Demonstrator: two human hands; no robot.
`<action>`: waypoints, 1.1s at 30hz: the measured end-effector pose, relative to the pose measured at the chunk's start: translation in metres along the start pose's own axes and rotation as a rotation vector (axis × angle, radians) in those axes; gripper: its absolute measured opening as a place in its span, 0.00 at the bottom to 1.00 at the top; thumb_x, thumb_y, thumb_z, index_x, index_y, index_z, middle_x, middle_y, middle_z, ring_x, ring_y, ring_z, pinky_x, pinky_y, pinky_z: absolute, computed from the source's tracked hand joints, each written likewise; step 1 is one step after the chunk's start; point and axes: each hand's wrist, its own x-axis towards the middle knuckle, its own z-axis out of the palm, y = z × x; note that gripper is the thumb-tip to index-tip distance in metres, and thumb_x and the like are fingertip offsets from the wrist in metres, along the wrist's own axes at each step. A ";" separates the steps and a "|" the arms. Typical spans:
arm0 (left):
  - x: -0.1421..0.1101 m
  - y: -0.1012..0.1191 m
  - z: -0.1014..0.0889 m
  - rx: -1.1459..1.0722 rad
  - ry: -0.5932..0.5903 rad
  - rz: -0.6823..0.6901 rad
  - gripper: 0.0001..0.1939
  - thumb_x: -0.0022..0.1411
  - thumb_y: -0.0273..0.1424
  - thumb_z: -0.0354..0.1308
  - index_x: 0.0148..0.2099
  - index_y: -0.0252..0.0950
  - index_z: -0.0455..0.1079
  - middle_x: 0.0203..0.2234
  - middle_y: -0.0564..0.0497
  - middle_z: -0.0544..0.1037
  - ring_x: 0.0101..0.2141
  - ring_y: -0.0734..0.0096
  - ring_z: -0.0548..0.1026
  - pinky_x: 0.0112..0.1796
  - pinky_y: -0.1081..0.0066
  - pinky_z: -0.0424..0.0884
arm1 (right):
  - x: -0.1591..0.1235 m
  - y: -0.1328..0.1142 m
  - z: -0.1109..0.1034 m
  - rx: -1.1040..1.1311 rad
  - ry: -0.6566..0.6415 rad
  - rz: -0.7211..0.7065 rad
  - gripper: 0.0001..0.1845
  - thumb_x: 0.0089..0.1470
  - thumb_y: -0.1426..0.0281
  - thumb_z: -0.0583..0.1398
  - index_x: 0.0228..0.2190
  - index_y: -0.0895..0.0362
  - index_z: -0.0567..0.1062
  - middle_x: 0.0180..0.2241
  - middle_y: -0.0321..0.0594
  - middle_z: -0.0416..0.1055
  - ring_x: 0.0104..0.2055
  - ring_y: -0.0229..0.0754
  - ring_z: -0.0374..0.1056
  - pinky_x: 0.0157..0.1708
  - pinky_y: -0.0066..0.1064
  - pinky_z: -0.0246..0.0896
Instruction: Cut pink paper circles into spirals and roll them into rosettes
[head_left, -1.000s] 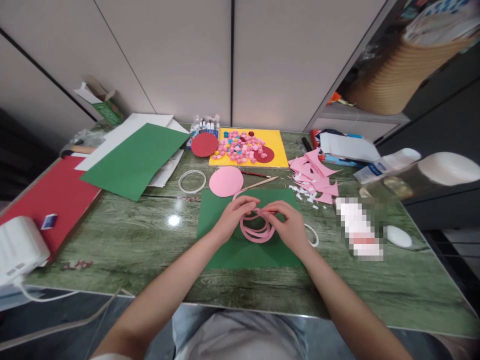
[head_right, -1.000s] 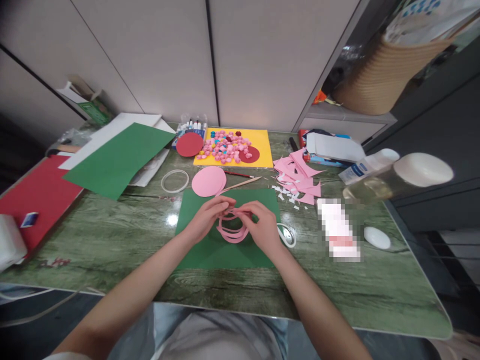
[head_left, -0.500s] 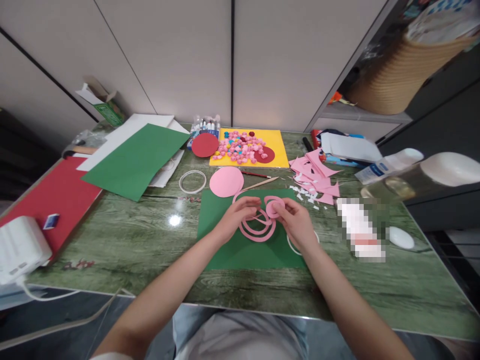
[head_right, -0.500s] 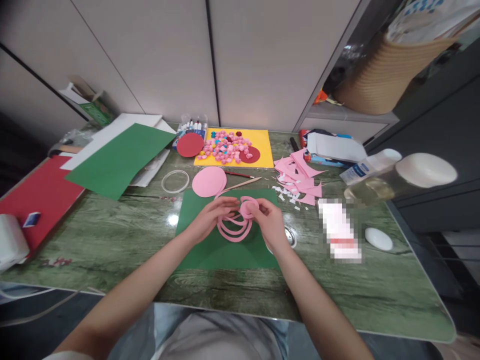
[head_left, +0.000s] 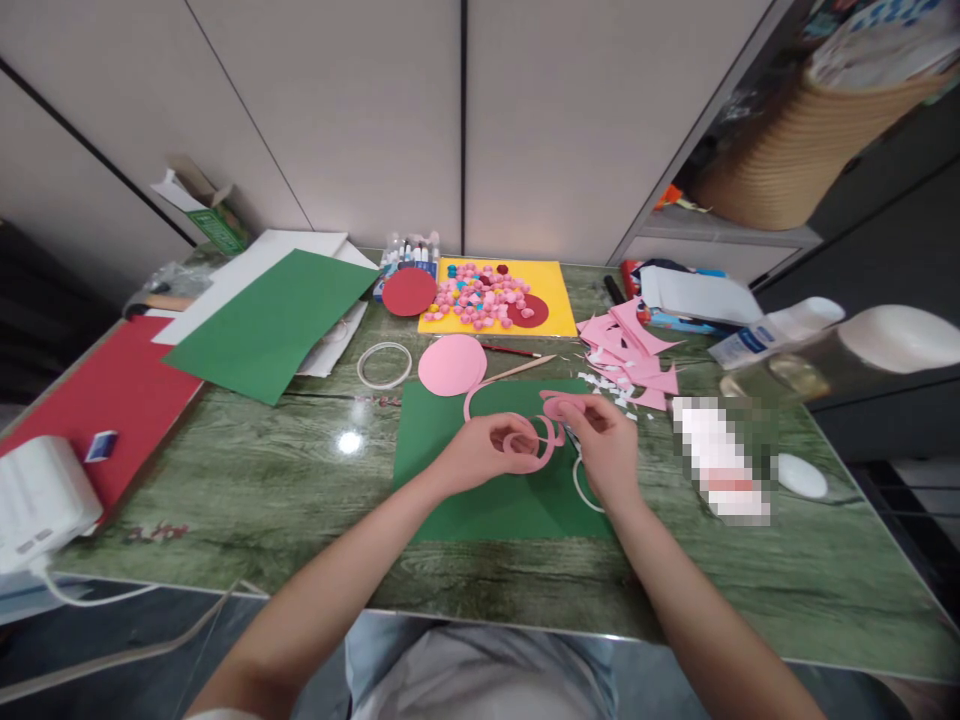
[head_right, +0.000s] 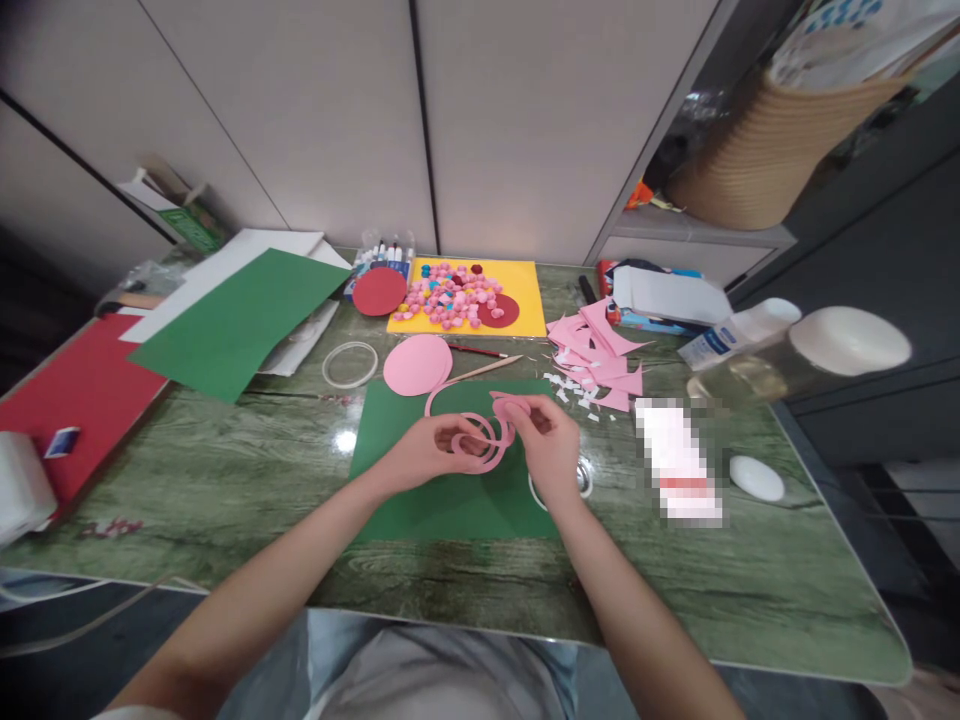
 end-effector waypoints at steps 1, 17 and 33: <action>-0.001 0.000 0.002 0.104 0.066 0.059 0.08 0.50 0.29 0.64 0.35 0.34 0.74 0.33 0.48 0.77 0.35 0.68 0.75 0.41 0.65 0.69 | 0.000 0.001 0.000 -0.012 -0.017 -0.019 0.07 0.50 0.65 0.62 0.29 0.56 0.77 0.31 0.40 0.76 0.33 0.43 0.70 0.35 0.34 0.65; 0.002 0.000 0.000 0.283 0.337 0.018 0.10 0.52 0.36 0.60 0.26 0.33 0.71 0.20 0.54 0.73 0.24 0.74 0.69 0.26 0.75 0.63 | -0.001 -0.002 0.001 0.018 -0.537 0.175 0.14 0.56 0.60 0.56 0.31 0.54 0.78 0.30 0.37 0.74 0.33 0.42 0.68 0.36 0.33 0.63; 0.007 -0.009 -0.005 -0.226 0.264 -0.118 0.25 0.50 0.35 0.63 0.51 0.36 0.66 0.16 0.59 0.67 0.17 0.81 0.64 0.20 0.79 0.61 | -0.001 0.000 0.001 -0.061 -0.390 0.203 0.16 0.51 0.61 0.60 0.41 0.56 0.72 0.23 0.35 0.72 0.25 0.40 0.67 0.25 0.30 0.60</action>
